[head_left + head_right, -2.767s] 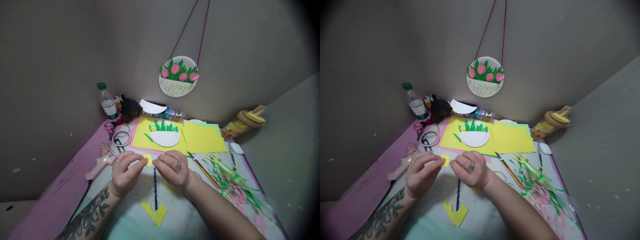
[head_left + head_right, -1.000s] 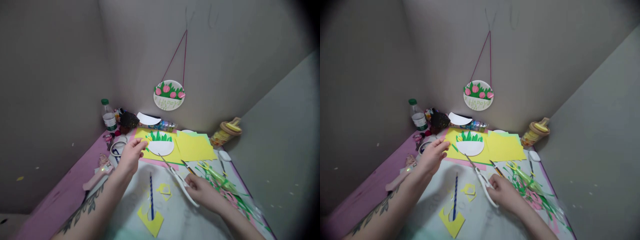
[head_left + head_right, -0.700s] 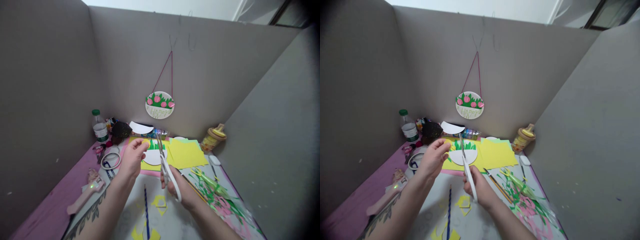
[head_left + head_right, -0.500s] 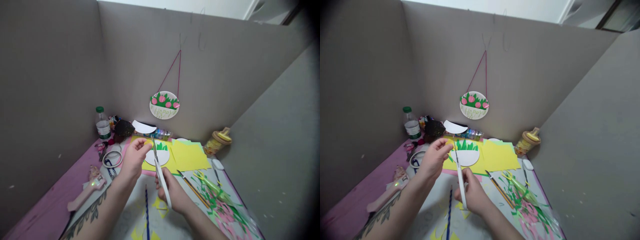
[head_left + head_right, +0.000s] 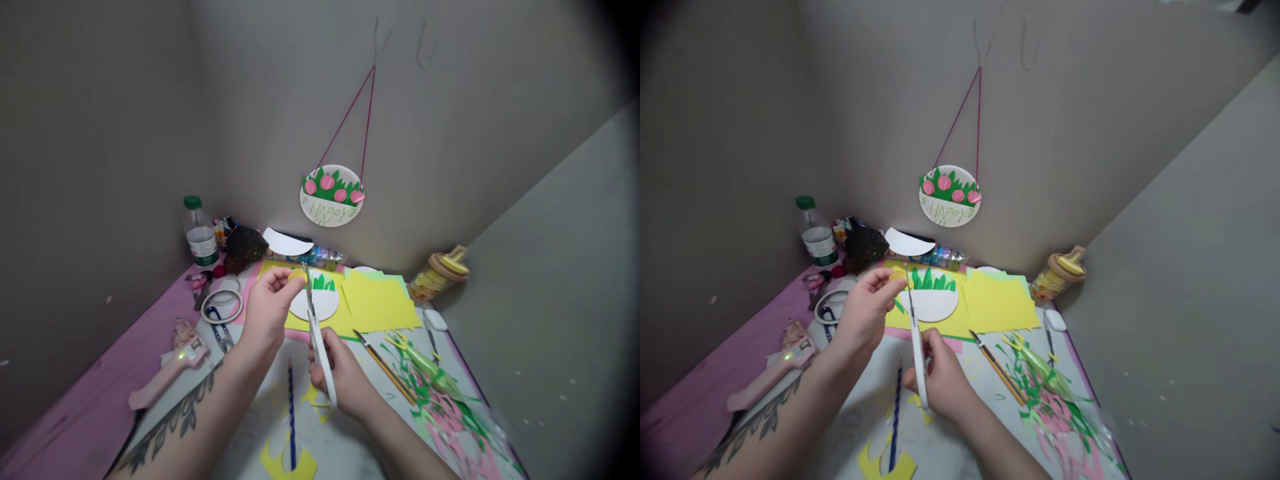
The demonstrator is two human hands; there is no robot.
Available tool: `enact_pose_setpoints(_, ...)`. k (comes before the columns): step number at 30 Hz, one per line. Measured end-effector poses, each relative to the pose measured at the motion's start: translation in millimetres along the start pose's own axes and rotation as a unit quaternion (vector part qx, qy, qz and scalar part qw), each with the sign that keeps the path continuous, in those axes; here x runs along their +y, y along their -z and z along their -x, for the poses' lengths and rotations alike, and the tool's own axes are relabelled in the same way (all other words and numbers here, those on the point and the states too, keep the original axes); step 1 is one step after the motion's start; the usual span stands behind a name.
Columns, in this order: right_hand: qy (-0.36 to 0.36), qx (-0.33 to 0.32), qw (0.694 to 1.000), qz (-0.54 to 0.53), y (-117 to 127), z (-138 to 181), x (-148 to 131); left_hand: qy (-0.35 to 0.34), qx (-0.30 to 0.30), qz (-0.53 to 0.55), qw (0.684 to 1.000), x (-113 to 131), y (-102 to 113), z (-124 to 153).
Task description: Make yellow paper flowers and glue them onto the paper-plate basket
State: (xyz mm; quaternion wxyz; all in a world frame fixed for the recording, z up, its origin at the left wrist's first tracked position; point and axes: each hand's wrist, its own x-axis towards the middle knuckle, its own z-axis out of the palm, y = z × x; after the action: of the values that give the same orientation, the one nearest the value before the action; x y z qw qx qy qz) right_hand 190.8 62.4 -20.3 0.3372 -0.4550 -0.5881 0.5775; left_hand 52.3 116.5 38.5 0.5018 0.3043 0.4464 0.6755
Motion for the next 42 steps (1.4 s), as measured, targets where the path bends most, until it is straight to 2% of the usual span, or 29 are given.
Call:
enact_pose_setpoints(11, 0.0, -0.01, 1.0, -0.018, -2.3, -1.5, -0.6, 0.068, 0.005, 0.014, 0.998, -4.7, -1.8, 4.6)
enact_pose_setpoints(26, 0.031, -0.024, 0.999, -0.027, -3.4, -2.0, 5.3, 0.106, -0.004, 0.059, 0.993, -6.8, -4.8, 9.7)
enact_pose_setpoints(37, 0.033, -0.034, 0.997, -0.055, -3.4, -2.6, 11.6, 0.107, 0.001, 0.062, 0.992, -7.2, -5.0, 9.6)
enact_pose_setpoints(42, 0.035, -0.026, 0.998, -0.033, -3.1, -2.8, 13.8, 0.105, 0.0, 0.065, 0.992, -6.4, -5.3, 10.7)
